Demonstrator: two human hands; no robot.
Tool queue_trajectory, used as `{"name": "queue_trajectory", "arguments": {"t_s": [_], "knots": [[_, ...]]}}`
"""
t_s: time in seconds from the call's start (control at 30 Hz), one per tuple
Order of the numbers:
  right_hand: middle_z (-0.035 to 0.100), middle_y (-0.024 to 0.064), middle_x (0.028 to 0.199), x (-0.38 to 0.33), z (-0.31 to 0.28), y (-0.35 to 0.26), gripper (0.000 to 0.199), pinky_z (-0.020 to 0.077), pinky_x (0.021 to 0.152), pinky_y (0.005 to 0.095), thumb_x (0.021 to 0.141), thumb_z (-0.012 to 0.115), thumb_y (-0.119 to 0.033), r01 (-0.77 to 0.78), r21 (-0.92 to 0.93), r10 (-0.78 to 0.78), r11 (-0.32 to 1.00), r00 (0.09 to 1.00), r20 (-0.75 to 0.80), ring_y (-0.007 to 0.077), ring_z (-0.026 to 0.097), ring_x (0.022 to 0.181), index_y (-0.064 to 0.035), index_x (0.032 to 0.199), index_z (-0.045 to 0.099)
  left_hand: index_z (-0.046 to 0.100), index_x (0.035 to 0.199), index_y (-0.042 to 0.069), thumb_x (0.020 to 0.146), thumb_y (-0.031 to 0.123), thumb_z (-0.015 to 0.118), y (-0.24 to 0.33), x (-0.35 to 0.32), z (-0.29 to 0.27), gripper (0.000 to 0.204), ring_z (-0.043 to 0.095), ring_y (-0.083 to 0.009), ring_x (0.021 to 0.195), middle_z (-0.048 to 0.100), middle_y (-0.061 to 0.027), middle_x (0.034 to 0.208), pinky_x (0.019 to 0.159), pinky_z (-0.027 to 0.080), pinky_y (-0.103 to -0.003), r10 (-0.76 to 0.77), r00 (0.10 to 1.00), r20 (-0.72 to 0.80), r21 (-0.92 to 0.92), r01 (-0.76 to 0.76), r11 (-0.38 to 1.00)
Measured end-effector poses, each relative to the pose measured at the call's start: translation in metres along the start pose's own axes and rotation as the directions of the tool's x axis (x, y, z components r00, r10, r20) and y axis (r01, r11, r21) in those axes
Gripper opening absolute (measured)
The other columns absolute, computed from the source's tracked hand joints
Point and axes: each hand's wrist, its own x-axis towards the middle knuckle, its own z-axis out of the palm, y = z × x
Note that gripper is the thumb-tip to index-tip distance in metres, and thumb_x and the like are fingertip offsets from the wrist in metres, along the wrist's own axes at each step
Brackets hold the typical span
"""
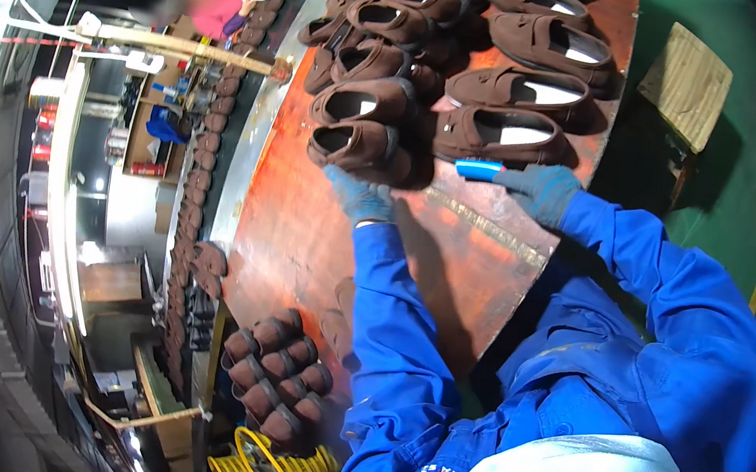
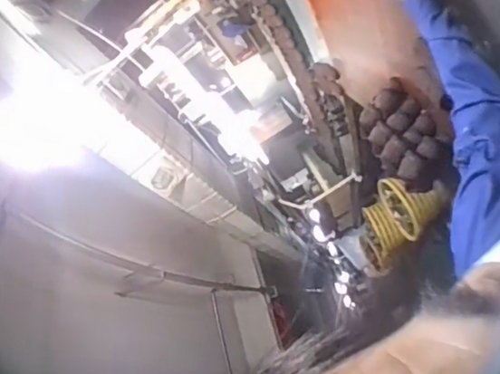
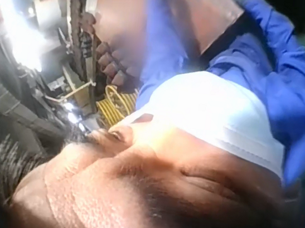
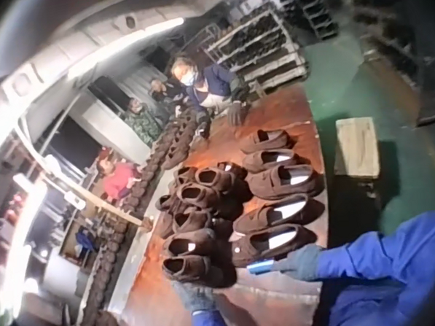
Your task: The recorder is using a brush to clean and finish shoes at a manufacturing workbench.
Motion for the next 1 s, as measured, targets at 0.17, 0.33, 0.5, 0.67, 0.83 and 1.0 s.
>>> {"name": "queue_trajectory", "arguments": {"t_s": [0.17, 0.33, 0.5, 0.67, 0.83, 1.0], "knots": [[0.068, 0.0175, 0.104, 0.024, 0.004, 0.045, 0.041, 0.0531, 0.077, 0.0425, 0.088, 0.059, -0.023, 0.001, 0.075, 0.012, 0.997, 0.984, -0.178, 0.0334, 0.067, 0.088, -0.0274, 0.129, 0.062, 0.031, 0.146, -0.004, 0.098, 0.022, 0.055, 0.008, -0.122, 0.069, 0.060, 0.043, -0.0315, 0.134, 0.042, -0.0193, 0.147, 0.110, 0.038, -0.041, 0.094, 0.994, 0.047, 0.829, -0.092, 0.552], [0.066, 0.0137, 0.123, 0.048, -0.014, 0.107, 0.039, 0.0472, 0.099, 0.0321, 0.094, 0.060, -0.019, -0.061, 0.163, 0.086, 0.985, 0.985, -0.151, 0.0232, 0.063, 0.113, -0.0108, 0.132, 0.060, 0.038, 0.144, -0.004, 0.085, 0.027, 0.074, 0.100, -0.234, 0.133, 0.076, 0.045, -0.0406, 0.131, 0.047, -0.0266, 0.140, 0.108, 0.038, -0.045, -0.192, 0.968, -0.162, 0.599, 0.252, 0.760], [0.067, 0.0143, 0.116, 0.055, -0.005, 0.148, 0.038, 0.0493, 0.092, 0.0336, 0.094, 0.060, -0.023, 0.159, 0.220, -0.091, 0.962, 0.952, -0.291, 0.0268, 0.066, 0.104, -0.0204, 0.132, 0.060, 0.053, 0.137, 0.005, 0.073, 0.041, 0.081, 0.148, -0.309, 0.061, 0.079, 0.048, -0.0448, 0.125, 0.044, -0.0303, 0.142, 0.105, 0.038, -0.054, 0.151, 0.953, -0.262, 0.964, 0.252, 0.084], [0.066, 0.0148, 0.121, 0.039, -0.007, 0.118, 0.043, 0.0476, 0.097, 0.0334, 0.094, 0.061, -0.021, 0.032, 0.060, -0.014, 0.998, 0.962, -0.273, 0.0262, 0.064, 0.111, -0.0173, 0.136, 0.057, 0.065, 0.121, 0.012, 0.068, 0.054, 0.079, 0.168, -0.330, 0.026, 0.069, 0.059, -0.0411, 0.103, 0.062, -0.0256, 0.111, 0.099, 0.042, -0.054, -0.005, 0.890, -0.455, 0.857, 0.437, -0.273], [0.066, 0.0189, 0.107, 0.019, 0.011, 0.094, 0.040, 0.0501, 0.089, 0.0442, 0.092, 0.057, -0.031, -0.052, -0.120, 0.006, 0.991, 0.934, -0.358, 0.0381, 0.063, 0.099, -0.0205, 0.131, 0.060, 0.070, 0.068, 0.007, 0.066, 0.048, 0.081, 0.134, -0.325, 0.002, 0.043, 0.058, -0.0358, 0.069, 0.059, -0.0166, 0.064, 0.061, 0.044, -0.048, 0.084, 0.964, -0.254, 0.966, 0.257, -0.022], [0.068, 0.0191, 0.105, 0.012, 0.010, 0.092, 0.036, 0.0515, 0.086, 0.0457, 0.090, 0.058, -0.025, -0.057, 0.000, 0.053, 0.998, 0.926, -0.375, 0.0373, 0.066, 0.096, -0.0150, 0.124, 0.063, 0.068, 0.065, 0.003, 0.068, 0.052, 0.079, 0.110, -0.281, 0.017, 0.050, 0.059, -0.0362, 0.067, 0.059, -0.0184, 0.067, 0.063, 0.045, -0.049, 0.122, 0.973, -0.198, 0.980, 0.192, 0.058]]}}
